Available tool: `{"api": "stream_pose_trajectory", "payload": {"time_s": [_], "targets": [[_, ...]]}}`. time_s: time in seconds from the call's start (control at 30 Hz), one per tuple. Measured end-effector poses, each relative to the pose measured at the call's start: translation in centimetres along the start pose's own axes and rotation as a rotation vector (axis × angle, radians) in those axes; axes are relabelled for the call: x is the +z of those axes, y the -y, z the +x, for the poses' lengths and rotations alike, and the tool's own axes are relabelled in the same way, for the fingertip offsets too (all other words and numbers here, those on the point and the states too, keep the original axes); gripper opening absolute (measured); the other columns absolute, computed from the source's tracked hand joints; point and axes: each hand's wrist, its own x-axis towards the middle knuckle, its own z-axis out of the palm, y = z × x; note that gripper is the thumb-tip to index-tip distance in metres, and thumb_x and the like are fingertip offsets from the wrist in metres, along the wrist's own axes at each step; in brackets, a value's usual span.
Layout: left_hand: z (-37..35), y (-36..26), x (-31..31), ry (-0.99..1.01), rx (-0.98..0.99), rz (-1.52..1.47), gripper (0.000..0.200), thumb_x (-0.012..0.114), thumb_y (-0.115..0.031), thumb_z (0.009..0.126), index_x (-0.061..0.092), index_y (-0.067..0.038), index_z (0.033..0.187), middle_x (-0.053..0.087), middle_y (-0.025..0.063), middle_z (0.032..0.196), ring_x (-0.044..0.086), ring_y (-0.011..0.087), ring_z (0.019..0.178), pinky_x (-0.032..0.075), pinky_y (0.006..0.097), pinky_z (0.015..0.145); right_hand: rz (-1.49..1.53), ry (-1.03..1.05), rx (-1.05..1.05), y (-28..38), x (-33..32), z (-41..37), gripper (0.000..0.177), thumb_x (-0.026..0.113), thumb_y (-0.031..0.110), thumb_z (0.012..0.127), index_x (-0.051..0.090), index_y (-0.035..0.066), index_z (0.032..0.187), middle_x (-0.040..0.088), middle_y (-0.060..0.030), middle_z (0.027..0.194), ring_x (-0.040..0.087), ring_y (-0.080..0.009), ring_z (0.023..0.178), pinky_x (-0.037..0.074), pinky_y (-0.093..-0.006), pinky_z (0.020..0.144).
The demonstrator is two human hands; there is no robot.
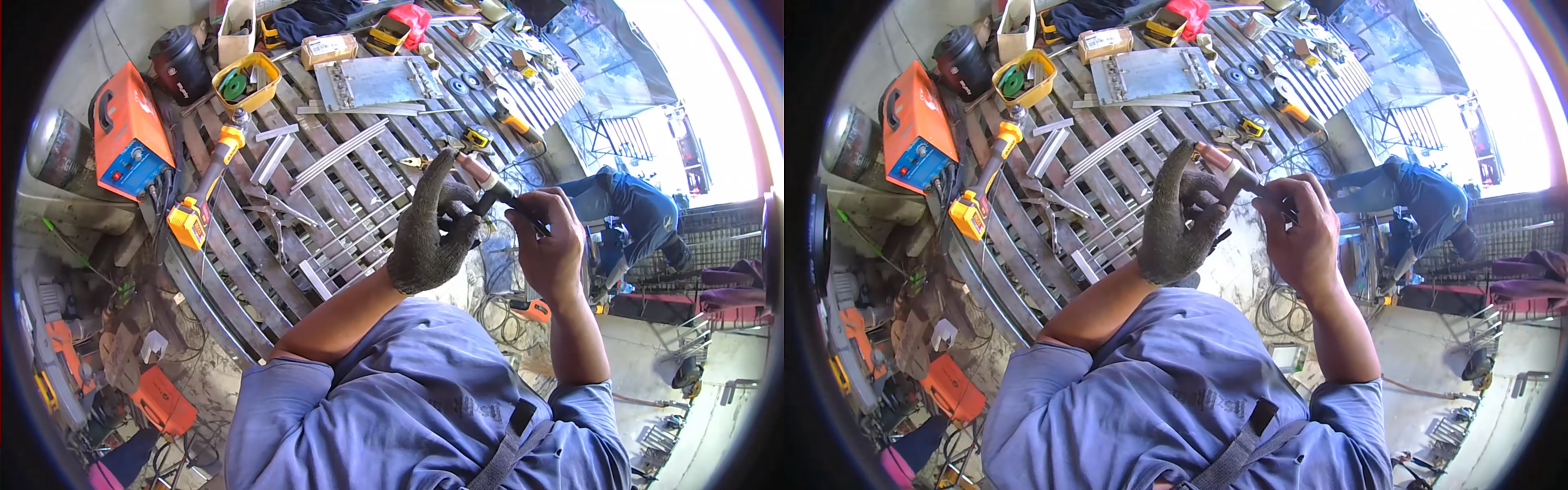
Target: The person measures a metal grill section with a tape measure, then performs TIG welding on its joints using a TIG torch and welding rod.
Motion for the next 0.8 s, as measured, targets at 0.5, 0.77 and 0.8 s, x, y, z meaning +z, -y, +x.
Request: {"api": "stream_pose_trajectory", "payload": {"time_s": [0.5,0.77,0.8], "targets": [[0.1,-0.6,1.3,-0.003,-0.021,-0.004,0.094,0.081,-0.039,0.104,0.024,0.000,0.169,0.068,0.0027,0.109,0.063,0.0094,0.090,0.051,0.0233,0.075,-0.146,0.081,-0.037,-1.9,-0.1,-1.8,0.020,0.076,0.009,0.097,0.067,0.003,0.114,0.067,-0.0161,0.100,0.070,-0.0396,0.087,0.057,-0.0500,0.072],[-0.1,-0.4,3.0,-0.013,-0.037,0.007,0.101,0.082,-0.044,0.102,0.022,-0.002,0.170,0.069,0.0049,0.103,0.062,0.0094,0.085,0.050,0.0237,0.073,-0.141,0.084,0.117,-2.7,0.1,-2.9,0.016,0.070,0.018,0.104,0.067,0.006,0.113,0.071,-0.0170,0.092,0.071,-0.0410,0.080,0.054,-0.0527,0.068],[-0.2,-0.3,3.0,-0.013,-0.041,-0.003,0.101,0.082,-0.044,0.102,0.021,-0.002,0.171,0.069,0.0054,0.104,0.062,0.0094,0.085,0.050,0.0236,0.073,-0.132,0.099,0.159,-2.8,0.1,-3.0,0.016,0.069,0.019,0.105,0.067,0.006,0.113,0.071,-0.0175,0.090,0.071,-0.0416,0.079,0.054,-0.0532,0.068]]}}
